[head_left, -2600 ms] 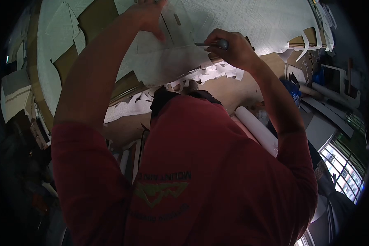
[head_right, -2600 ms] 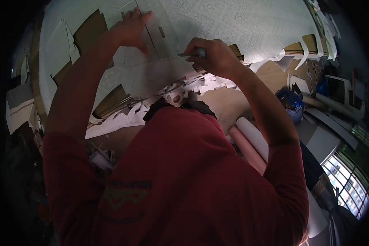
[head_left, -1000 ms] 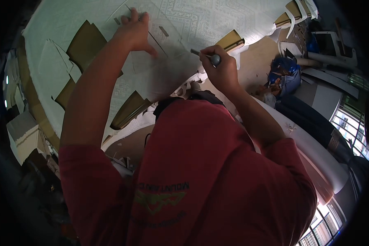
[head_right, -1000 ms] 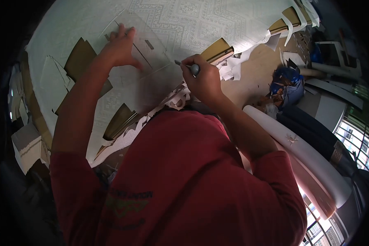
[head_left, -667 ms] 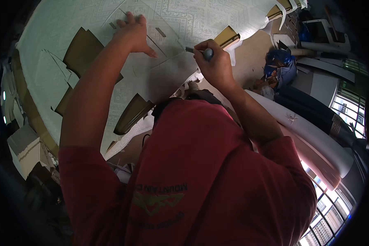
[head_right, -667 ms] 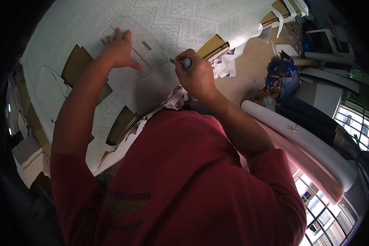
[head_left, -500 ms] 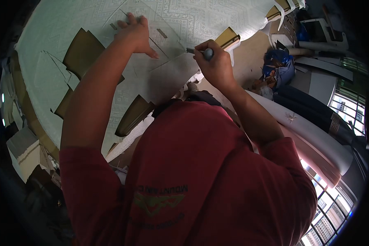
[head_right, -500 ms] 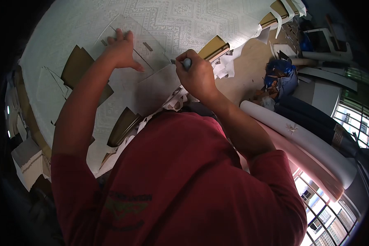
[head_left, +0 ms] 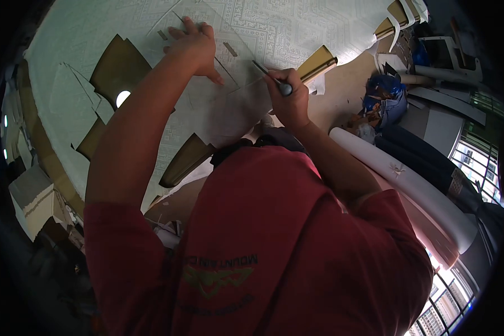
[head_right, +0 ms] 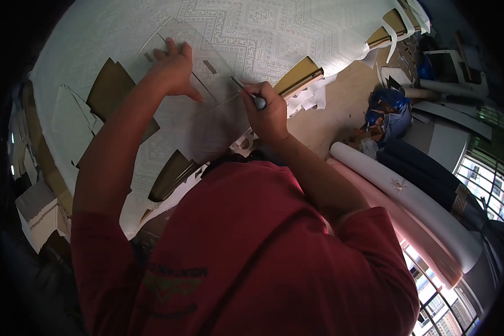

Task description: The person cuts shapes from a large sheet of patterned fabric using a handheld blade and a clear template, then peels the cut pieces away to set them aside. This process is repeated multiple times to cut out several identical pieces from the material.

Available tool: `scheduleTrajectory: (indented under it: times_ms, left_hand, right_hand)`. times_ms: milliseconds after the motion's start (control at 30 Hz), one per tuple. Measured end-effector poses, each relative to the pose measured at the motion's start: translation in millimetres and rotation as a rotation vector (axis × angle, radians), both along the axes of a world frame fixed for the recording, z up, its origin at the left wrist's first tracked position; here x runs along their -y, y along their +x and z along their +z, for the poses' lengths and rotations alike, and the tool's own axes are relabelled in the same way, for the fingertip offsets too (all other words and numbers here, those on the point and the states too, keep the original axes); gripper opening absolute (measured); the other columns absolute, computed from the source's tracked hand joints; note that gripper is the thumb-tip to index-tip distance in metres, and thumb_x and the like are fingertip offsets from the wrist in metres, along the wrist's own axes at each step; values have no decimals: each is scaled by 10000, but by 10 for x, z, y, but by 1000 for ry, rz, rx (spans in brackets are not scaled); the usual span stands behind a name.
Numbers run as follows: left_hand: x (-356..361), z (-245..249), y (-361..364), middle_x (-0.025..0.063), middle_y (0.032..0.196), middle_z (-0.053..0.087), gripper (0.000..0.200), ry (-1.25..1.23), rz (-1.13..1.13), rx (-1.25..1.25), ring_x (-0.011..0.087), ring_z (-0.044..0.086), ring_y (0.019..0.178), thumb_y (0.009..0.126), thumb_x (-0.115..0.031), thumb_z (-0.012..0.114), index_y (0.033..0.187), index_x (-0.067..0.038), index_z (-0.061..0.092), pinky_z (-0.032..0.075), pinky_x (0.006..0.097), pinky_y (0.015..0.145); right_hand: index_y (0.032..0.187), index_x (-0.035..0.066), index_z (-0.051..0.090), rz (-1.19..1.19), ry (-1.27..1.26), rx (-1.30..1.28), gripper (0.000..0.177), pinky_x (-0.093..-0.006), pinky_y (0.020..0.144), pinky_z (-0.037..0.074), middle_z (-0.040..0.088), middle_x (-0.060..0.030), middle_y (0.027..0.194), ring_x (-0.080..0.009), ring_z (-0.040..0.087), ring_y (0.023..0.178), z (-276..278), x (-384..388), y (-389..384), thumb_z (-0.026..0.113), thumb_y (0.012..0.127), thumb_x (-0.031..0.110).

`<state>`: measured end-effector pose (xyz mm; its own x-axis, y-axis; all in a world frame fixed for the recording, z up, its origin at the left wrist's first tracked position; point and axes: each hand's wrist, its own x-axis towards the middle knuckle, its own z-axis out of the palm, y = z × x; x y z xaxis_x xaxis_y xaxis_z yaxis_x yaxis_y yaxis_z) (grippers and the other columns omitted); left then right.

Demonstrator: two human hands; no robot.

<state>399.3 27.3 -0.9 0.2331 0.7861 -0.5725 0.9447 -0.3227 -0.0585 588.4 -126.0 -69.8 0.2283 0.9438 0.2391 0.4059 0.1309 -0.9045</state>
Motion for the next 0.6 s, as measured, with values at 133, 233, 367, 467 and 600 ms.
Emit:
scheduleTrajectory:
  times_ms: [133, 233, 367, 467, 600]
  left_hand:
    - [-9, -64, -22, 324, 1701, 7, 1500, 27, -1, 4, 641, 165, 1498, 565, -586, 989, 1646, -38, 106, 425, 745, 1077]
    - [14, -41, -52, 323, 1698, 36, 1505, 43, -4, -1, 627, 179, 1503, 546, -597, 990, 1644, -43, 123, 452, 701, 1087]
    - [43, -21, -122, 344, 1687, 92, 1460, 84, -36, 58, 648, 238, 1471, 513, -535, 1002, 1620, -38, 191, 403, 601, 1174]
    - [58, -15, -127, 302, 1704, 102, 1441, 94, -17, 74, 621, 244, 1483, 502, -511, 1005, 1626, -84, 211, 397, 605, 1178]
    - [148, 148, -48, 264, 1719, 99, 1435, 113, -5, 75, 588, 211, 1515, 490, -481, 1011, 1631, -118, 221, 386, 617, 1186]
  right_hand:
    - [1006, 22, 658, 16, 39, -2, 166, -313, 724, 568, 779, -131, 1001, -179, 738, 842, 13, 11, 49, 794, 920, 66]
    - [1020, 27, 688, 96, -93, -1, 171, -307, 725, 565, 775, -117, 977, -158, 721, 824, 187, -149, 238, 810, 914, 83]
    - [1049, 41, 725, 297, -125, -27, 162, -275, 735, 549, 751, -46, 926, -104, 666, 809, 235, -539, 612, 811, 915, 74]
    - [1080, 39, 702, 529, -170, 60, 155, -246, 881, 557, 734, -32, 1057, -94, 681, 994, 364, -822, 853, 765, 941, 11]
    - [1071, 34, 700, 833, -257, 45, 146, -256, 895, 550, 724, -18, 1029, -99, 679, 985, 457, -1130, 947, 763, 941, 14]
